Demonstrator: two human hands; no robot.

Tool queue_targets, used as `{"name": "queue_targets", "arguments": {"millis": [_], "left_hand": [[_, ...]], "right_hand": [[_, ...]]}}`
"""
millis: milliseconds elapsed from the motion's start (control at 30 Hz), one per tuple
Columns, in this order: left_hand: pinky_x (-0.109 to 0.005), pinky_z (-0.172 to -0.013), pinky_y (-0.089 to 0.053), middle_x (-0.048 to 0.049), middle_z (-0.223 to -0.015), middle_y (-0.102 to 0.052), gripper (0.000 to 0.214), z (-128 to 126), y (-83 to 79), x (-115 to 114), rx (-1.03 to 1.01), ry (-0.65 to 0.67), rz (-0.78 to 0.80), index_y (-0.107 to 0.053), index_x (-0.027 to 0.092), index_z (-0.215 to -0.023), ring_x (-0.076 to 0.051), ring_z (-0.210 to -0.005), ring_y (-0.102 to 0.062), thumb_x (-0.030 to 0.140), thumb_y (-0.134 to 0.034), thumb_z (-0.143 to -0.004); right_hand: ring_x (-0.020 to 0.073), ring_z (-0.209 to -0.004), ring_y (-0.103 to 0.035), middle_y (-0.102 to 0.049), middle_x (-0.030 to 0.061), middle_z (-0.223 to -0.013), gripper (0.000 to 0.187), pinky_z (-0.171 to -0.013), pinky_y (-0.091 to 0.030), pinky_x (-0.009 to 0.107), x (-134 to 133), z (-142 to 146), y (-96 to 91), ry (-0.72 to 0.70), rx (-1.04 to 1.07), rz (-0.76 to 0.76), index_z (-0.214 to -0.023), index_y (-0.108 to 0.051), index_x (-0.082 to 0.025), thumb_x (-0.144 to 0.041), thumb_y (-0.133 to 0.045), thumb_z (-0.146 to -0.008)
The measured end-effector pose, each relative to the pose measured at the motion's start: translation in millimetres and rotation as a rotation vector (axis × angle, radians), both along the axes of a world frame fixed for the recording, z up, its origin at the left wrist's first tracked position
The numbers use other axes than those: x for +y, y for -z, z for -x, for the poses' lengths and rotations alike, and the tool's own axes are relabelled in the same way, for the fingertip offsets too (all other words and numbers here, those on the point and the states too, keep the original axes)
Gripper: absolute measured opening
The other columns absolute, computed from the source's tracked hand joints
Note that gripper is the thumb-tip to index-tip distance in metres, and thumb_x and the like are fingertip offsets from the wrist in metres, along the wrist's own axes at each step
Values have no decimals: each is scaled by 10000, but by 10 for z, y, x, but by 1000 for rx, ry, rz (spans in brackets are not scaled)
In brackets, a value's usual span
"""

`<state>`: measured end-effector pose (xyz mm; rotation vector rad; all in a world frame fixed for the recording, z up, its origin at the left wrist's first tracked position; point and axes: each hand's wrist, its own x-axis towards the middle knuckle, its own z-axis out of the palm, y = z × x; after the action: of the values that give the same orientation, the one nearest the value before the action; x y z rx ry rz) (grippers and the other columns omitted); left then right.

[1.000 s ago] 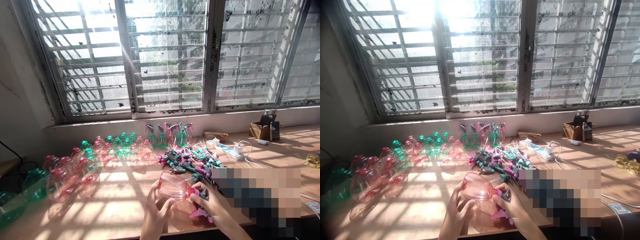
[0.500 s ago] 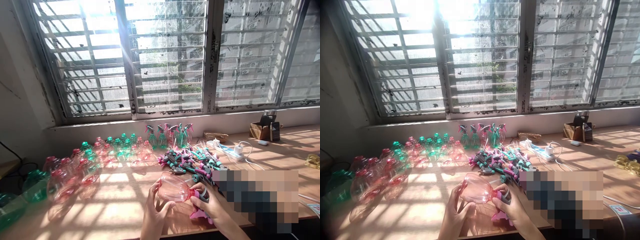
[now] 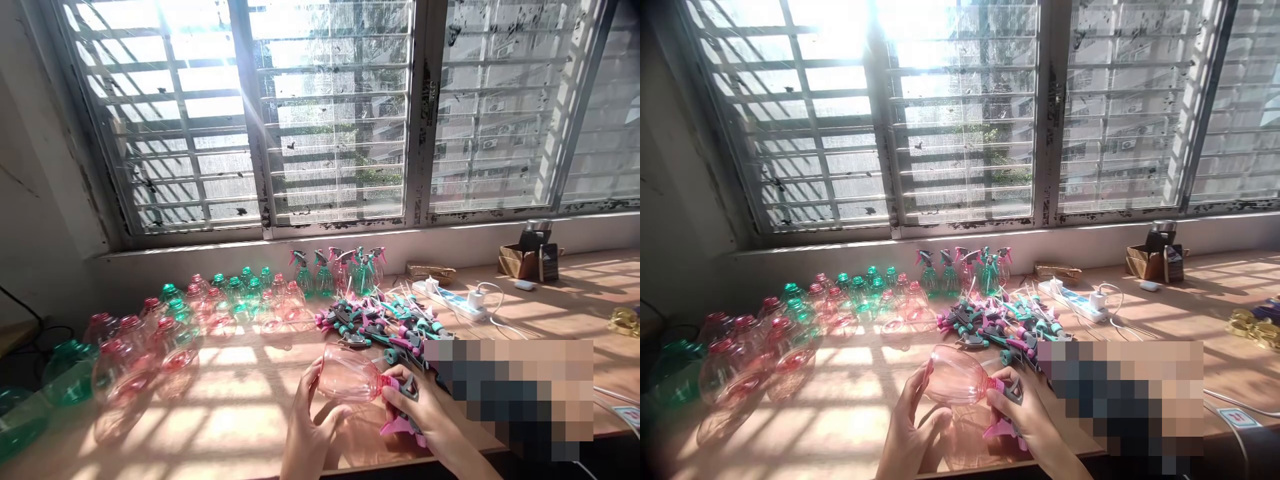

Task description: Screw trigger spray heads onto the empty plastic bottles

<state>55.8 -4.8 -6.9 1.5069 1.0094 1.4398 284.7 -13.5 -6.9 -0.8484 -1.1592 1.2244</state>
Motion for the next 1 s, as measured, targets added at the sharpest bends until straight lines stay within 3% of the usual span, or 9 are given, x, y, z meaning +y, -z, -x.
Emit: {"name": "queue_targets", "arguments": {"millis": [167, 333, 433, 567, 767, 900, 1000], "left_hand": [[-477, -1176, -410, -176, -1518, -519, 464, 7, -31, -20, 11, -35, -37, -552, 225, -1279, -313, -1411, -491, 424, -694, -885], [-427, -1002, -571, -138, -1591, -414, 506, 7, -61, -49, 34, 10, -13, -539, 285, -1364, -330, -1423, -458, 429, -677, -899], [-417, -912, -612, -121, -1532, -483, 499, -15, -38, -49, 16, -49, 14, -573, 308, -1332, -341, -1355, -518, 413, -709, -863], [-449, -1009, -559, -146, -1459, -566, 605, -30, -22, -26, 40, -80, 5, -558, 269, -1338, -350, -1362, -518, 405, -783, -793], [-466, -1143, -441, -160, -1485, -554, 541, -5, -79, -36, 55, -47, -14, -569, 233, -1326, -327, -1379, -516, 494, -690, -869], [-407, -1009, -561, -117, -1600, -402, 531, -1, -63, -47, 55, -28, 4, -543, 290, -1372, -322, -1399, -481, 464, -676, -888], [-398, -965, -590, -117, -1557, -459, 637, -26, -37, -46, 42, -35, 16, -532, 305, -1388, -339, -1392, -490, 415, -767, -806]], "right_hand": [[164, -550, -596, -633, -41, -583, 429, -557, -484, 264, -25, 18, -18, -12, -21, -11, -923, -619, -217, -528, -857, -746], [176, -542, -610, -647, -25, -638, 438, -532, -527, 296, -13, 10, -59, -31, 36, 53, -884, -601, -220, -562, -840, -751], [165, -528, -608, -644, -27, -616, 467, -533, -517, 283, 21, 2, -17, -29, 38, 58, -876, -602, -207, -566, -860, -725], [151, -538, -591, -643, -37, -593, 455, -557, -470, 261, 34, 12, 55, -15, 3, -8, -922, -619, -205, -527, -875, -728], [161, -549, -604, -658, -23, -629, 441, -560, -470, 266, 15, 17, 35, 19, -4, 4, -908, -622, -207, -544, -855, -746], [166, -545, -613, -651, -25, -639, 435, -552, -489, 271, 3, 4, -8, 8, 25, 25, -891, -613, -214, -546, -856, -746], [164, -556, -613, -647, -28, -644, 437, -566, -504, 280, 3, 9, 3, -15, 23, 14, -894, -609, -218, -543, -858, -741]]}}
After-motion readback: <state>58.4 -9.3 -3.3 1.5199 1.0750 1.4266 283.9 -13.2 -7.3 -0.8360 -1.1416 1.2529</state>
